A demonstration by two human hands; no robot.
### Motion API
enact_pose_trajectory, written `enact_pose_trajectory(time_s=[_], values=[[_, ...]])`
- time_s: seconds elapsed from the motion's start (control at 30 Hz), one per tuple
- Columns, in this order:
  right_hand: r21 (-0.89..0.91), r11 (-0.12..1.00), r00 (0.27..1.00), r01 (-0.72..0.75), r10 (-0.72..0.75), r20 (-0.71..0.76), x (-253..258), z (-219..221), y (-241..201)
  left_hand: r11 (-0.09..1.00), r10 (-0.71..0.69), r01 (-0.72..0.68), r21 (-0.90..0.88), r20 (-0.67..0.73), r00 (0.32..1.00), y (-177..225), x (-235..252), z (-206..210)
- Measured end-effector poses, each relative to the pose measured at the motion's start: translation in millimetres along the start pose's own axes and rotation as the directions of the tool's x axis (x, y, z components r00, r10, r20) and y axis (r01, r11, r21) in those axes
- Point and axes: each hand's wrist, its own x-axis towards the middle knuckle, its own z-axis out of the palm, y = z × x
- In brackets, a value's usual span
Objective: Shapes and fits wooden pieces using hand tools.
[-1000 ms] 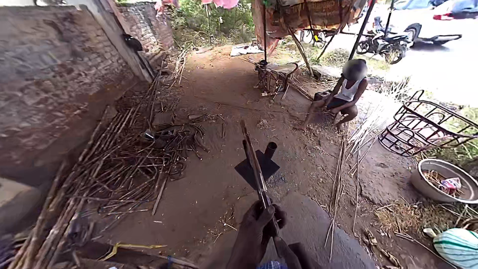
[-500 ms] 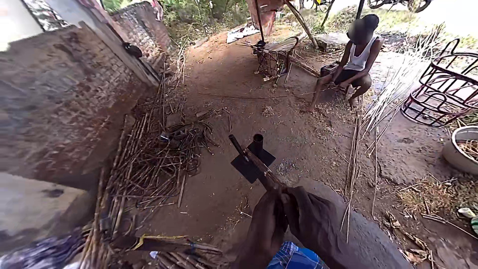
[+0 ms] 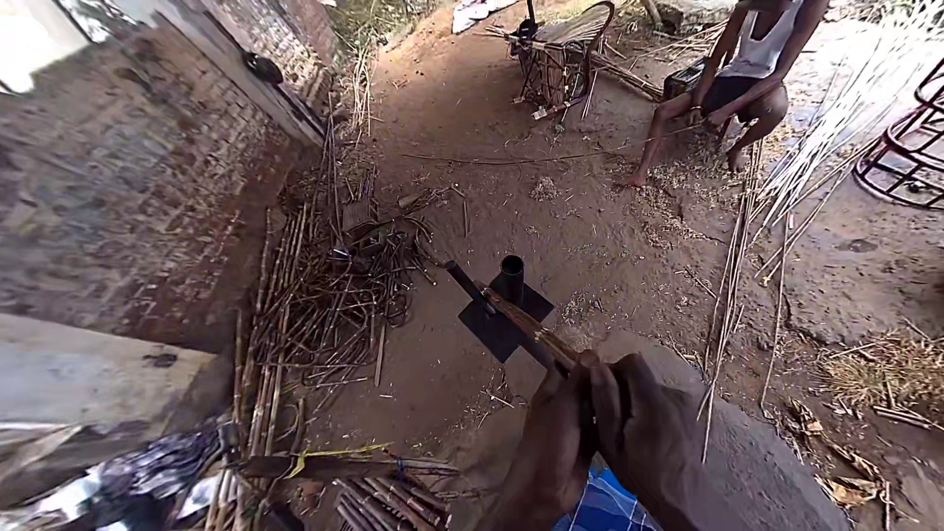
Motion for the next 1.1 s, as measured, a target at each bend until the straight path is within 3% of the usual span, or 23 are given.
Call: enact_pose_trajectory(time_s=[0.1,0.27,0.33,0.4,0.47,0.53,0.6,0.7,0.8,0.9,1.0,1.1], values=[[-0.055,0.998,0.999,-0.044,0.045,0.015,-20.7,23.6,-15.7,0.997,-0.042,0.033,-0.071,-0.124,0.991,2.0,-6.8,-9.0],[-0.026,0.999,0.998,-0.022,0.024,0.065,16.6,7.0,2.5,0.994,0.009,-0.023,-0.109,-0.124,0.992,3.0,9.3,28.1],[0.142,0.990,0.993,0.010,-0.027,0.118,44.1,0.8,33.5,0.995,0.104,-0.103,0.018,-0.233,0.967,-0.5,28.5,61.7],[0.328,0.945,0.987,-0.001,-0.052,0.151,77.6,1.3,68.1,0.936,0.226,-0.135,0.324,-0.262,0.938,10.2,42.8,95.9],[0.372,0.928,0.991,-0.002,-0.047,0.122,65.3,10.4,55.5,0.931,0.194,-0.095,0.352,-0.257,0.947,10.7,25.6,76.7],[0.188,0.982,0.999,-0.023,0.014,0.052,29.0,18.9,16.1,0.985,0.079,-0.056,0.165,-0.137,0.987,2.7,12.9,28.2],[0.028,0.996,0.995,-0.083,0.081,0.051,-1.3,38.5,-12.9,0.999,-0.005,0.013,0.047,-0.154,0.988,4.3,6.9,-6.8],[-0.069,0.996,0.997,-0.055,0.058,0.041,-7.5,52.2,-28.1,0.999,-0.011,0.004,-0.038,-0.166,0.986,12.4,2.6,-18.7],[0.013,0.999,0.982,-0.047,0.044,0.181,13.8,35.4,-0.4,0.998,0.053,-0.048,0.032,-0.156,0.986,2.8,18.0,-0.3],[0.180,0.983,0.986,-0.042,0.011,0.167,56.0,42.9,38.5,0.968,0.193,-0.150,0.200,-0.217,0.957,-0.1,55.4,27.1],[0.084,0.994,0.984,-0.075,0.060,0.168,29.6,39.2,16.2,0.970,0.094,-0.059,0.235,-0.141,0.986,5.0,48.8,-11.1],[0.095,0.987,0.986,0.131,-0.140,0.087,-23.4,27.0,-12.4,0.978,0.079,-0.046,0.203,-0.153,0.985,10.4,6.2,-56.0]])
